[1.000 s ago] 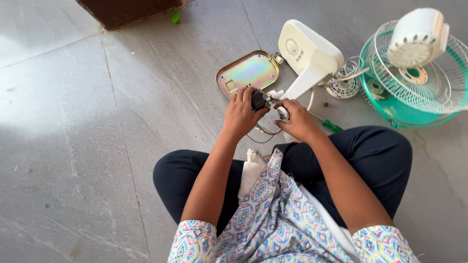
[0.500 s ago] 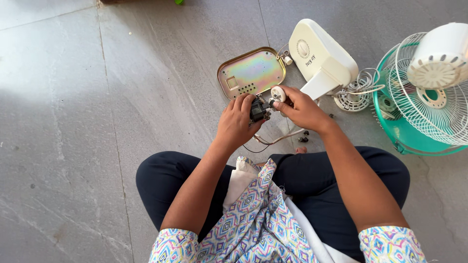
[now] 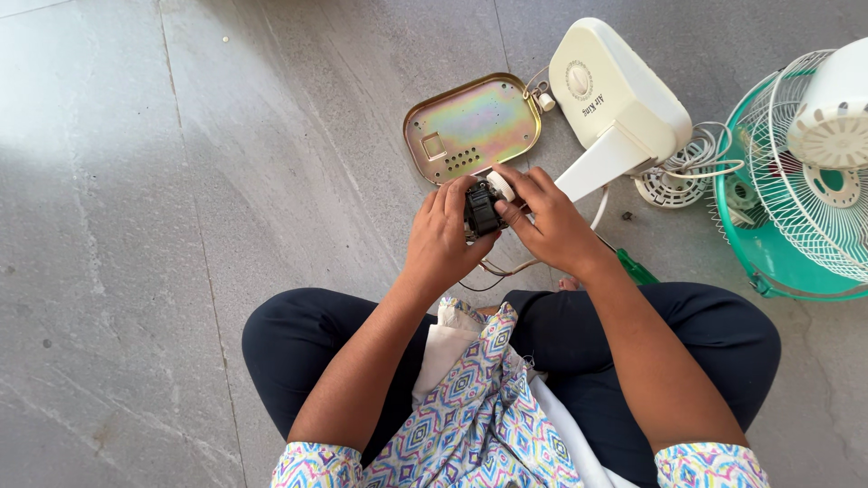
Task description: The person assembles a disassembled electric fan on the floor. They use a screwdriver to tighten screws on the motor housing, attach the motor to the fan body, and fit the rear plastic cover and grille.
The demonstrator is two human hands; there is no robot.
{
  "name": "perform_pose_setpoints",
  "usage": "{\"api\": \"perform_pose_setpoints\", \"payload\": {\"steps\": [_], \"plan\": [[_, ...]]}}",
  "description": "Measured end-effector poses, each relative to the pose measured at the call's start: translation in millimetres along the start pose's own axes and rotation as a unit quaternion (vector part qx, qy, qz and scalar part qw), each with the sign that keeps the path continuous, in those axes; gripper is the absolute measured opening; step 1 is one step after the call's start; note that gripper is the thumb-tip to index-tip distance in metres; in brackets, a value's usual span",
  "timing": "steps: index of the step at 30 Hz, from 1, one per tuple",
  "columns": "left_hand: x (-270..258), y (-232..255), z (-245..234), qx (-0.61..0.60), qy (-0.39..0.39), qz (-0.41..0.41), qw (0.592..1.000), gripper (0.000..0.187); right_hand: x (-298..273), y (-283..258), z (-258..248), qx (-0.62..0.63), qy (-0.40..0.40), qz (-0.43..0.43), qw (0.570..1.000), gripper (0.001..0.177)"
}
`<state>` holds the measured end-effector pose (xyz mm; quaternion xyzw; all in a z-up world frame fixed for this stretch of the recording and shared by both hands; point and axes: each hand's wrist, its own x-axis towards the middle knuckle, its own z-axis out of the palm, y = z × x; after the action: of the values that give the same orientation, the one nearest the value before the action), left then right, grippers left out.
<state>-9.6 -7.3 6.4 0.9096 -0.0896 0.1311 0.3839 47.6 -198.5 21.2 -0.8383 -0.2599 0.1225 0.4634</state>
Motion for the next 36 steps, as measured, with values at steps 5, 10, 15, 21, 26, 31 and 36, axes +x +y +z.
{"api": "perform_pose_setpoints", "payload": {"steps": [5, 10, 15, 21, 26, 31, 36], "plan": [[-0.6, 0.5, 0.3, -0.012, -0.001, -0.017, 1.0, 0.078, -0.6, 7.7, -2.0, -0.033, 0.019, 0.007, 0.999, 0.049], [-1.2, -1.1, 1.0, -0.019, -0.005, -0.028, 0.999, 0.075, -0.7, 18.9, -2.6, -0.091, 0.06, -0.019, 0.994, 0.043], [2.2, -7.3, -0.2, -0.016, -0.013, -0.032, 0.999, 0.073, -2.7, 26.2, -9.3, -0.081, 0.096, -0.027, 0.992, 0.039], [7.0, -9.9, -2.6, -0.007, -0.005, -0.034, 0.999, 0.073, -2.6, 23.3, -17.8, -0.033, 0.062, 0.08, 0.994, 0.043], [9.3, -15.9, 1.1, -0.064, 0.032, -0.093, 0.993, 0.085, -5.7, 18.8, -17.8, -0.041, 0.056, -0.004, 0.998, 0.048], [9.8, -24.3, 6.0, -0.168, 0.057, -0.157, 0.972, 0.092, -4.4, 16.0, -19.1, -0.045, 0.056, 0.01, 0.997, 0.051], [8.9, -30.7, 9.7, -0.177, 0.065, -0.167, 0.968, 0.079, -4.3, 14.8, -15.7, -0.086, 0.049, -0.002, 0.995, 0.059]]}}
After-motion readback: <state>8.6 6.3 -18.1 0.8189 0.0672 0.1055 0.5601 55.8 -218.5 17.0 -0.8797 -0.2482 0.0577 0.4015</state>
